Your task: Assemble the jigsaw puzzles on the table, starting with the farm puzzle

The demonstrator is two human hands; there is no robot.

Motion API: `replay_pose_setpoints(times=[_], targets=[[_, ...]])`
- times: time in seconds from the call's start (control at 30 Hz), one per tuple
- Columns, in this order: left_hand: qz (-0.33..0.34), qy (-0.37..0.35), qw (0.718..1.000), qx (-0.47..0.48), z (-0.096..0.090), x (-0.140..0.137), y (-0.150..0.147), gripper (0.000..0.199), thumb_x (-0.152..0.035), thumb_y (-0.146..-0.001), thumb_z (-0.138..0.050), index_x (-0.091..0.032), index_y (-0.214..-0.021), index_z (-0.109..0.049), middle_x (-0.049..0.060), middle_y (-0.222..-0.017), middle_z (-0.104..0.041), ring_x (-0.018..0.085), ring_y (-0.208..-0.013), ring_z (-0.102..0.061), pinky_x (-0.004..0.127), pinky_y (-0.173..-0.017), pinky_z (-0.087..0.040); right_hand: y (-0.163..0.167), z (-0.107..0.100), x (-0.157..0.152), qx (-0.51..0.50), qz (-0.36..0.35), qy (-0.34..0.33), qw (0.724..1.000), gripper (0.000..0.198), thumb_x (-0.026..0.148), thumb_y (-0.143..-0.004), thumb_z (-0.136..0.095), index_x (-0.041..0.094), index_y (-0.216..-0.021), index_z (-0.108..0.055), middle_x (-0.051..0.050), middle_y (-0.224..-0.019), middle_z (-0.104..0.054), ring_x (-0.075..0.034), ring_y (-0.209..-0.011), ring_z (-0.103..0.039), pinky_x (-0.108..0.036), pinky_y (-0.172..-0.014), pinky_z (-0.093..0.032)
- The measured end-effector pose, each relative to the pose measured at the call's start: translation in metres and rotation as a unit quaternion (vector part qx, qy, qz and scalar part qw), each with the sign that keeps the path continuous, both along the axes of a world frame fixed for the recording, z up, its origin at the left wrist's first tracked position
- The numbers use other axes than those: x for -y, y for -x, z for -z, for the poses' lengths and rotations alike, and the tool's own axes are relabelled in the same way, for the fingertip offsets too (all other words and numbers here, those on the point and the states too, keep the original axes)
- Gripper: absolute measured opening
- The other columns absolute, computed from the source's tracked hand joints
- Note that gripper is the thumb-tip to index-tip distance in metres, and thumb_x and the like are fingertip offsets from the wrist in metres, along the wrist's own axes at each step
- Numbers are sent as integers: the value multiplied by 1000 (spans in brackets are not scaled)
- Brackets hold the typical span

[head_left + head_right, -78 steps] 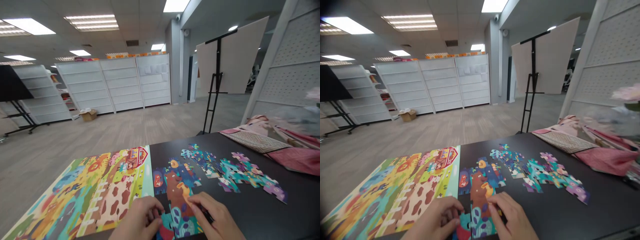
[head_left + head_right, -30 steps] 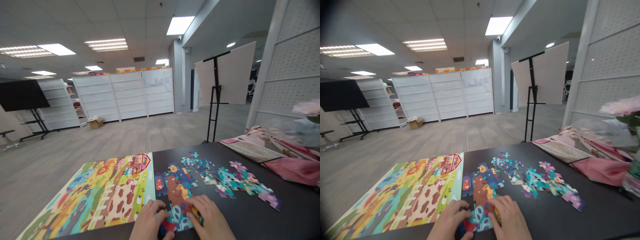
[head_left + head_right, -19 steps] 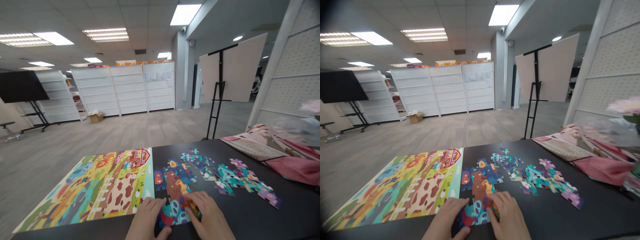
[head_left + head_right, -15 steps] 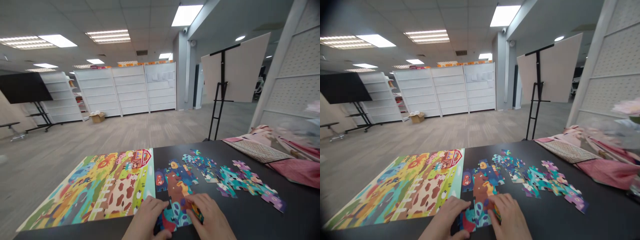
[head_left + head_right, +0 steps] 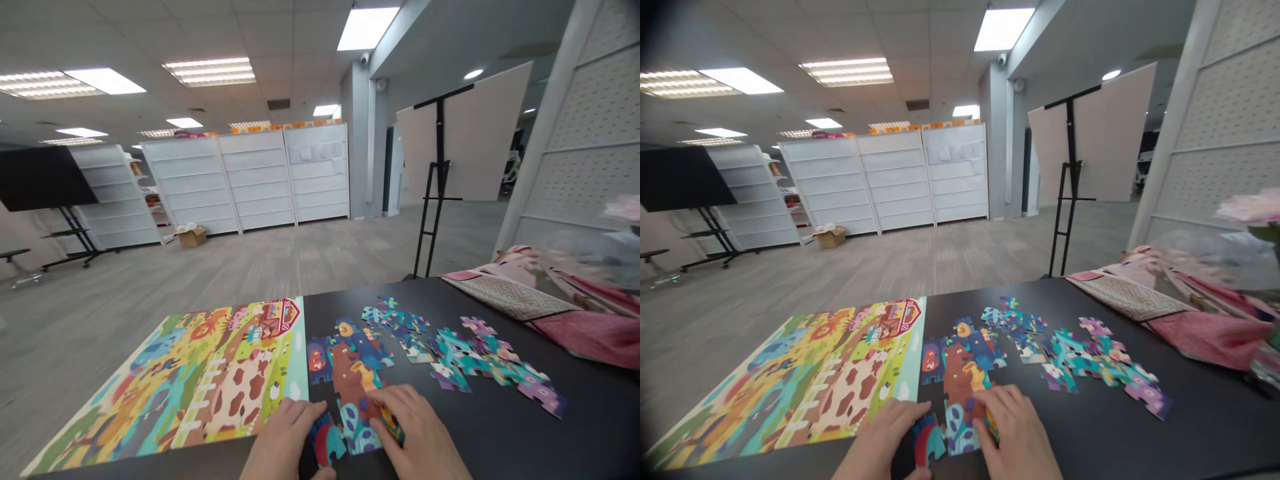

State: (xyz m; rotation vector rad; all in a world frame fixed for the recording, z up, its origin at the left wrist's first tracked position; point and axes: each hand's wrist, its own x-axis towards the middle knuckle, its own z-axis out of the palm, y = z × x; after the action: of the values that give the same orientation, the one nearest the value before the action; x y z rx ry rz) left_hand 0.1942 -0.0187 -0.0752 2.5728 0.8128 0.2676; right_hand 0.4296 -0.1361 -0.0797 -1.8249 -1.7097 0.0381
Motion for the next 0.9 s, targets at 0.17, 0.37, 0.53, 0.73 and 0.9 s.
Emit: replay_pose_setpoints(times=[0.17, 0.37, 0.53, 0.73, 0.9], targets=[[-11, 59, 998, 22, -15, 8, -1, 67, -18, -70, -72, -18, -135, -59, 13, -130, -66, 33, -120, -59, 45, -104, -48, -1, 0, 0, 0, 0, -1, 1000, 23, 19, -90, -59, 27, -108, -71, -6, -107, -75, -27, -100, -69, -42, -83, -58], [29, 46, 994, 92, 0, -1, 0, 70, -17, -66, -72, -24, -133, -57, 11, -127, -66, 31, -116, -60, 43, -101, -49, -1, 1, 0, 8, -1, -4, 1000, 24, 20, -90, -59, 26, -109, -71, -7, -107, -75, -28, -100, -69, -42, -83, -58], [-22, 79, 990, 116, -27, -8, -5, 68, -9, -68, -66, -28, -133, -57, 6, -134, -60, 28, -125, -55, 43, -110, -42, -2, 0, -2, 16, 1, -10, 1000, 23, 19, -89, -60, 26, -107, -72, -6, -103, -76, -27, -97, -71, -40, -81, -59], [-15, 94, 990, 100, -38, -25, -20, 51, -16, -74, -75, -28, -121, -64, 3, -131, -62, 25, -124, -55, 40, -112, -40, -7, 7, -4, 37, -4, -14, 999, 25, 18, -87, -62, 27, -107, -73, -5, -104, -77, -27, -97, -72, -39, -79, -61], [5, 28, 997, 68, -36, -22, -20, 34, -16, -82, -71, -28, -113, -70, 4, -131, -64, 26, -123, -57, 42, -108, -45, -9, 13, -5, 53, -2, -35, 998, 26, 19, -86, -63, 28, -108, -72, -4, -103, -78, -26, -95, -72, -37, -78, -61]])
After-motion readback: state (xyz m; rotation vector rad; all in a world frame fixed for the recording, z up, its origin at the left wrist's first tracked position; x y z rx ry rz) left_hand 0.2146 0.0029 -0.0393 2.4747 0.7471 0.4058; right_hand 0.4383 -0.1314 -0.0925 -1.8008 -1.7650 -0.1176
